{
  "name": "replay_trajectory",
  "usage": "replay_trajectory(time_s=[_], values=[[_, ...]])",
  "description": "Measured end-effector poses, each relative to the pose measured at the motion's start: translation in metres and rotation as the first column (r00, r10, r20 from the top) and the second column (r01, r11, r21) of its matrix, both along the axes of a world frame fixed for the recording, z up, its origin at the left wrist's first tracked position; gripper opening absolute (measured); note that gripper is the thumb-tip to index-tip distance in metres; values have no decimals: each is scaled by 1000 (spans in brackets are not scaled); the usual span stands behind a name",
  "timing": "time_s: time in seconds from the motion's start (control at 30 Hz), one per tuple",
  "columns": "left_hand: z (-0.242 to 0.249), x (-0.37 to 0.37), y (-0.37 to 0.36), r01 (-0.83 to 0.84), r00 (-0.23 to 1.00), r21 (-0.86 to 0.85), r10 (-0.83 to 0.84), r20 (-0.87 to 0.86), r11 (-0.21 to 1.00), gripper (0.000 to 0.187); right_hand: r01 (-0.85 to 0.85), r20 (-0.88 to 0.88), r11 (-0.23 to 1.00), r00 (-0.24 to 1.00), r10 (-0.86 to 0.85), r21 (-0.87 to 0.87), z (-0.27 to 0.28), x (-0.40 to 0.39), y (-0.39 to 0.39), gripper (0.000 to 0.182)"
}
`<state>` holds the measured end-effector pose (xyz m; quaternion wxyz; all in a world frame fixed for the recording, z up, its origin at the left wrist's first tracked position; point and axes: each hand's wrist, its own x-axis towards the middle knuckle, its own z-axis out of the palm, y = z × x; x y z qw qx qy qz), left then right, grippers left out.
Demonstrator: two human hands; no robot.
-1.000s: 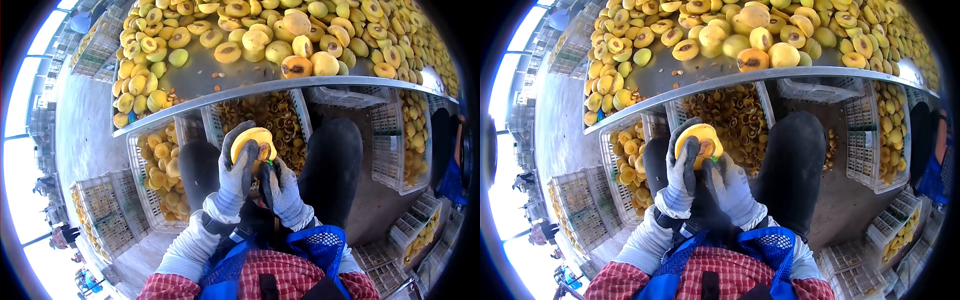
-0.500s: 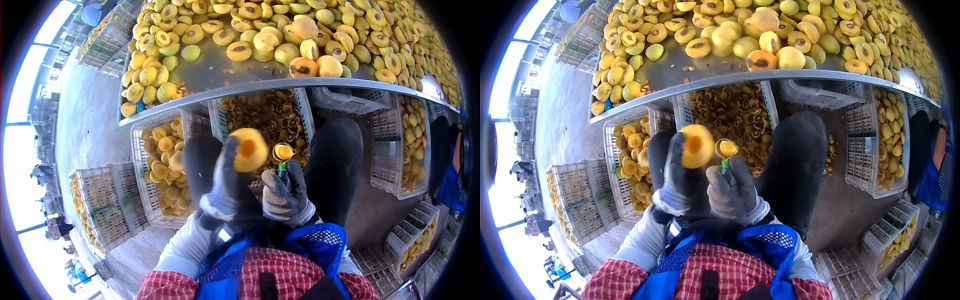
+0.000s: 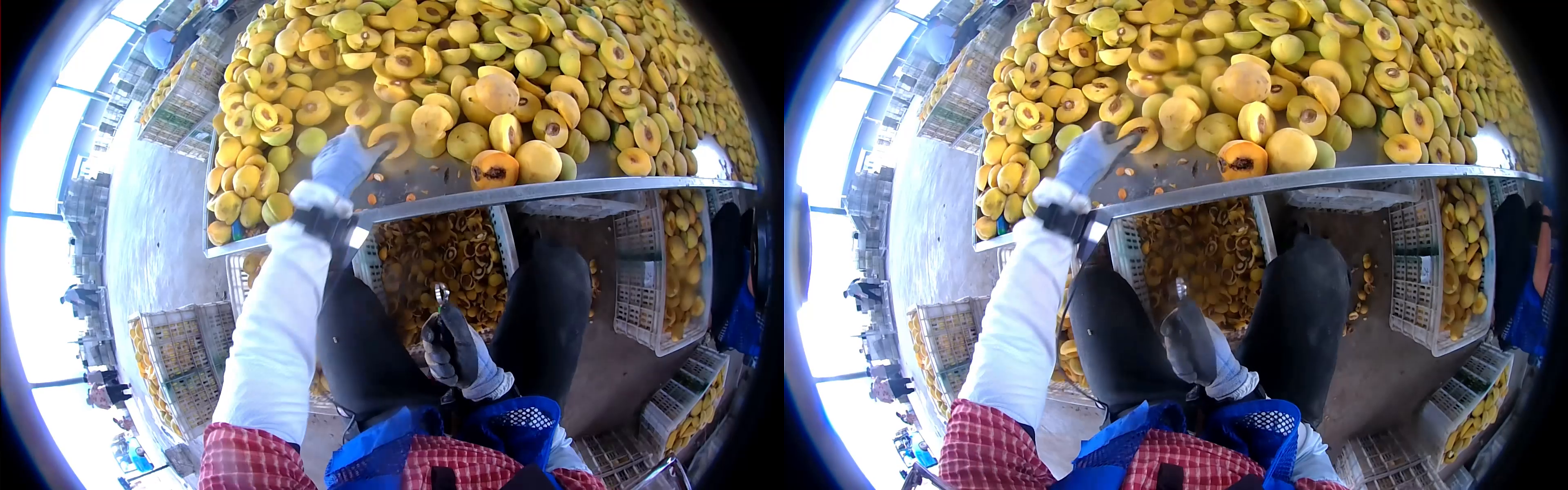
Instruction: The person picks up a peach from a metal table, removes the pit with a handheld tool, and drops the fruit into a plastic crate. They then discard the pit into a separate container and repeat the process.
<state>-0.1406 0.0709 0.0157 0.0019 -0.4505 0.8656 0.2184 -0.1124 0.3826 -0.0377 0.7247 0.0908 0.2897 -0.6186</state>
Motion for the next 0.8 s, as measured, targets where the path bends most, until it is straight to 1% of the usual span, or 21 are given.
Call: replay_trajectory(time_s=[0.07,0.1,0.13,0.17,0.2,0.23,0.27,0.33,0.37,0.4,0.43,0.47,0.5,0.53,0.6,0.63,0.73,0.8], values=[[-64,-24,-41,192,974,66,-181,-135,979,66,69,-56,992,996,-64,108,-3,-7,-2,48],[-86,-30,-57,218,955,141,-181,-236,966,68,85,-72,994,994,-80,74,-7,-9,-1,48],[-73,-31,-45,185,918,339,-40,-394,922,58,95,-129,992,988,-85,79,-5,-12,-1,48],[-61,-25,-29,127,885,541,151,-440,831,52,104,-185,991,979,-87,84,0,-17,-1,48],[-19,-17,7,86,830,716,348,-436,693,47,107,-241,991,967,-83,86,7,-24,-2,48],[-6,-5,29,196,738,725,388,-553,660,44,171,-264,985,952,-158,26,13,-30,-4,40],[0,8,50,304,628,716,432,-647,628,42,212,-347,977,916,-202,-11,17,-33,-7,36],[0,39,100,304,591,671,418,-690,676,44,276,-498,958,821,-279,-83,25,-33,-14,28],[1,52,124,292,599,732,479,-642,615,44,241,-508,970,833,-220,-26,36,-33,-16,14],[2,63,144,281,603,787,536,-590,550,44,131,-745,991,657,-116,-39,33,-31,-15,15],[6,69,157,311,664,756,437,-606,576,43,172,-836,978,513,-192,-119,34,-25,-15,15],[-3,75,172,258,618,772,515,-594,581,39,198,-899,958,348,-267,-208,35,-19,-15,15],[-6,80,183,278,534,808,617,-579,519,39,144,-936,970,267,-227,-194,34,-17,-9,20],[-6,85,191,303,442,836,709,-549,459,39,111,-941,983,289,-174,-147,34,-13,-6,21],[-10,92,201,234,439,802,676,-592,550,37,49,-946,997,317,-71,-58,32,-6,-3,23],[-11,96,204,199,436,780,659,-612,593,36,22,-948,999,313,-54,-49,28,-2,0,27],[-11,106,210,168,416,754,648,-638,635,32,30,-920,991,368,-136,-134,29,12,2,33],[-9,110,214,135,441,714,604,-664,687,30,41,-913,987,375,-158,-154,27,19,7,32]])
